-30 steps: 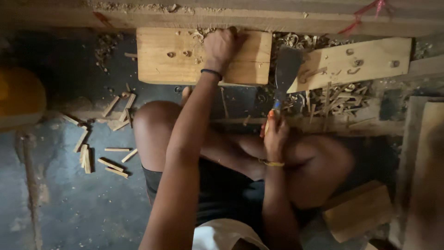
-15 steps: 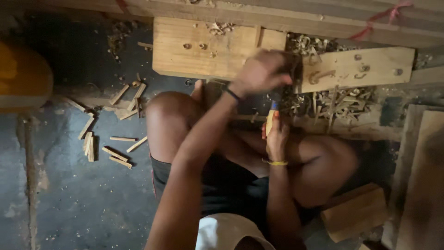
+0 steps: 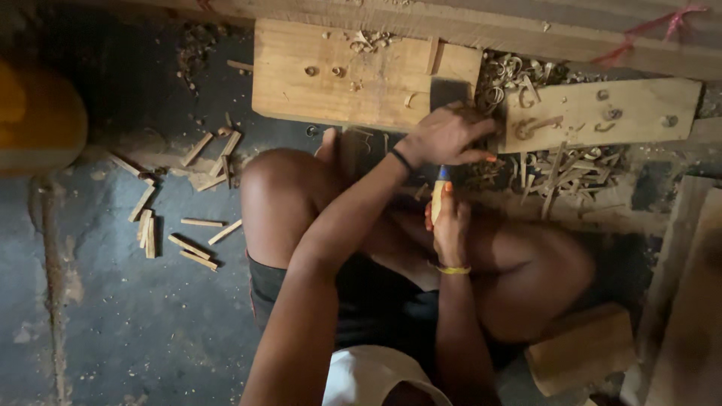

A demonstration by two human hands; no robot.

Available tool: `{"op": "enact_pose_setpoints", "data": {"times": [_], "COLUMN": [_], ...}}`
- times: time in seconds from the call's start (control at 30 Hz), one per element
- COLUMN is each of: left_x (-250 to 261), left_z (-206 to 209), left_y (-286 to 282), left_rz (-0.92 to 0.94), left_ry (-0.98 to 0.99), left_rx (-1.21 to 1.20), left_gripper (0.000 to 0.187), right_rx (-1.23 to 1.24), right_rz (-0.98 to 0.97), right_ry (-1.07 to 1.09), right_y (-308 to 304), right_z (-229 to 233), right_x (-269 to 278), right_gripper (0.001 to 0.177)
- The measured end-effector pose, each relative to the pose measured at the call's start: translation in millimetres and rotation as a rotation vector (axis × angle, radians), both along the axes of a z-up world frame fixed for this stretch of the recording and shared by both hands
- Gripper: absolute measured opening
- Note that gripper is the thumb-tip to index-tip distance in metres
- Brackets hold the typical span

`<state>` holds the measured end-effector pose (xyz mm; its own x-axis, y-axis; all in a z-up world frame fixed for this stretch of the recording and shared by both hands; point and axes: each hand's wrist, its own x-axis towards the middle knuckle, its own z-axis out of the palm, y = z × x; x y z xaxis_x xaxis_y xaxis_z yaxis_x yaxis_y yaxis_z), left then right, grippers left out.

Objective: The person sits on the floor and uses a chisel to carve a rectangular block of wood. They hold the wood with one hand and strike the chisel with the other to remove wood shavings. The person occasionally pauses to clear the shavings from the work surface.

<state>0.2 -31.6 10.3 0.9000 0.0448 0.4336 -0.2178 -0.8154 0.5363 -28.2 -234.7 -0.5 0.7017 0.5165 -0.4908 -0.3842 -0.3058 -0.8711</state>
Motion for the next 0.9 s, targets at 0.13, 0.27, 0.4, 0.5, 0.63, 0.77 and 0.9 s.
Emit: {"op": "enact_pose_setpoints", "data": {"times": [0.13,0.27,0.4,0.5,0.63,0.77,0.9], "left_x": [6,4,6,9,10,10,8], "left_z": [-4,-9,-11,-13,-17,-16,-12], "left_y": [0,-3,-6,-6,-4,-2,0], "left_rz": [-0.004,0.063,0.08,0.029,0.015,-0.004,0.036], "left_ry": [0.034,0.037,0.045,0.204,0.179,0.169,0.192], "left_rx": [0.029,0.075,0.181,0.219,0.228,0.164,0.149], "left_gripper": [0.059,0.057,0.068,0.077,0.082,0.078,0.067], "right_rx": [-0.007,0.052,0.008,0.006,0.008,0.003,-0.018], "right_rz": [0.0,0.02,0.019,0.035,0.038,0.028,0.049], "right_ry": [-0.004,-0.059,-0.043,-0.054,-0.046,-0.022,-0.043], "right_y": [1,3,5,4,3,4,3], "right_z": [1,5,10,13,12,9,9], "right_x": [2,2,4,4,4,5,6], "right_gripper": [0.05,0.044,0.042,0.043,0.044,0.043,0.046]}}
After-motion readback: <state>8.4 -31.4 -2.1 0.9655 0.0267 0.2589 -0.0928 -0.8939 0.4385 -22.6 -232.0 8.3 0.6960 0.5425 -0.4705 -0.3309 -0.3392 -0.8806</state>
